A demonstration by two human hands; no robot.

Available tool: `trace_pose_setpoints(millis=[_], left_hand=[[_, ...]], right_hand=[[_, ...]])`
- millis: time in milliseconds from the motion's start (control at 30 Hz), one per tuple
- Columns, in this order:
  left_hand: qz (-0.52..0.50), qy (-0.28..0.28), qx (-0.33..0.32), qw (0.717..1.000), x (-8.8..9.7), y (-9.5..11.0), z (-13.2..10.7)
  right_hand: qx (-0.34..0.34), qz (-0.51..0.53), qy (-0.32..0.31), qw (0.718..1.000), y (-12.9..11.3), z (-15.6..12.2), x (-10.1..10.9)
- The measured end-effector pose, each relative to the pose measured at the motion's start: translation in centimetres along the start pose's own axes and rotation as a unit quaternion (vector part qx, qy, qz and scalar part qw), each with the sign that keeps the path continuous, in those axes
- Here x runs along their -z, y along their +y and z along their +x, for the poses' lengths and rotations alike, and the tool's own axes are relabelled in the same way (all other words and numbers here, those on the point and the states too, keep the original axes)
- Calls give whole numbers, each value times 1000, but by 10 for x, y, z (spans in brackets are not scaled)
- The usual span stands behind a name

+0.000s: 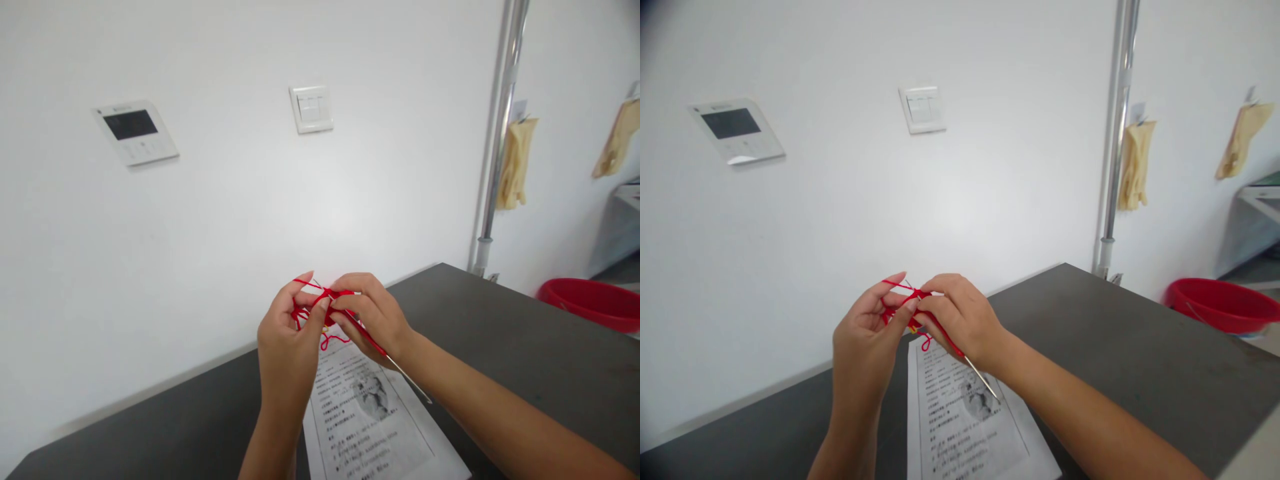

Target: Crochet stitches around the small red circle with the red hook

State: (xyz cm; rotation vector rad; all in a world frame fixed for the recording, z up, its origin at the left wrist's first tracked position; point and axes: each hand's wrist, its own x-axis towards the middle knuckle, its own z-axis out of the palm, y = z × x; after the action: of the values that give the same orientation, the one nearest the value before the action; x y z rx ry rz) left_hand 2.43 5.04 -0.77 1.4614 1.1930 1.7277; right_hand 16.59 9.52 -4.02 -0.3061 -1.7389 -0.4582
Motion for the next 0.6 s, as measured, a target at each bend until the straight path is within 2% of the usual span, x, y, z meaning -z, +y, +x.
trace_pose_setpoints(millis=[100, 233, 333, 433, 600], left_hand=[[95, -13, -45, 994, 7, -5, 4], [167, -31, -93, 981, 18, -11, 14], [191, -39, -117, 974, 24, -14, 20], [206, -70, -131, 967, 27, -14, 23], [186, -107, -113, 970, 26, -16, 25]], right_hand=[[-29, 16, -34, 999, -4, 5, 4], [-94, 102, -78, 987, -7, 12, 16], [-167, 159, -119, 966, -8, 15, 25], [-221, 170, -176, 944, -8, 19, 35], [-320, 211, -221, 897, -5, 26, 46]])
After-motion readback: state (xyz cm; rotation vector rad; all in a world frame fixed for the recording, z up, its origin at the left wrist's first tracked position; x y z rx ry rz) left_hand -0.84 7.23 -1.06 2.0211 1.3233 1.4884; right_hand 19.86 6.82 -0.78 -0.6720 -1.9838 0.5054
